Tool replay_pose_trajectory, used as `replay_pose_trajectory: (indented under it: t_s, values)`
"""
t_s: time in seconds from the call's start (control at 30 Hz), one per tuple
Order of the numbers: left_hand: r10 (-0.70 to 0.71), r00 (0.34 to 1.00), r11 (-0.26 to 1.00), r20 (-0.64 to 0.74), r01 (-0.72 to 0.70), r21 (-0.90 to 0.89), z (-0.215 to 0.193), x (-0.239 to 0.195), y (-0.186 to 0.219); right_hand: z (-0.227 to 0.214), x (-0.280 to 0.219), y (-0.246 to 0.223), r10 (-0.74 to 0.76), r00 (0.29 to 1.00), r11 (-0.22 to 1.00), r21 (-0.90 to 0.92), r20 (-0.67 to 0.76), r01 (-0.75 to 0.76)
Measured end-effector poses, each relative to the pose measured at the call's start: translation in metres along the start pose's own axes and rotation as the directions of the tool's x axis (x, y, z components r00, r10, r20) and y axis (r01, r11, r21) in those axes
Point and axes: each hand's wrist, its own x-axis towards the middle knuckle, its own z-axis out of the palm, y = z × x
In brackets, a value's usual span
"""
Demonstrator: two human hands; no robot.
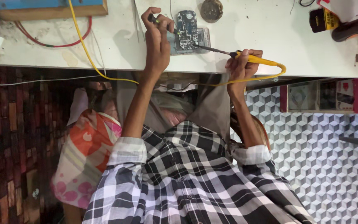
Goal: The person uses a soldering iron and tweezers to work on a small circuit board placed on a white table. They repeatedly apply heat to different points on the board while holding components with tweezers.
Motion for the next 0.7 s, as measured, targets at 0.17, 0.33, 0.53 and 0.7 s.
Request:
replay_pose_trajectory:
  t_s: [0.17,0.33,0.53,0.7]
  values:
    - [0.011,1.000,1.000,0.013,-0.011,0.015,-0.001,-0.001,0.001,0.004,0.000,0.000,-0.007,1.000,1.000,0.025,0.027,0.006]
    - [-0.010,1.000,1.000,0.005,0.010,0.007,-0.001,-0.001,-0.001,0.007,-0.001,-0.003,-0.025,0.999,0.999,-0.028,0.046,0.026]
    - [-0.014,1.000,1.000,0.028,0.013,0.012,-0.004,-0.005,0.002,0.019,-0.008,-0.027,-0.119,0.985,0.950,-0.273,0.128,0.150]
    - [-0.034,0.999,0.999,0.038,0.032,0.037,-0.002,0.001,0.013,0.041,0.003,-0.060,-0.197,0.950,0.806,-0.512,0.241,0.297]
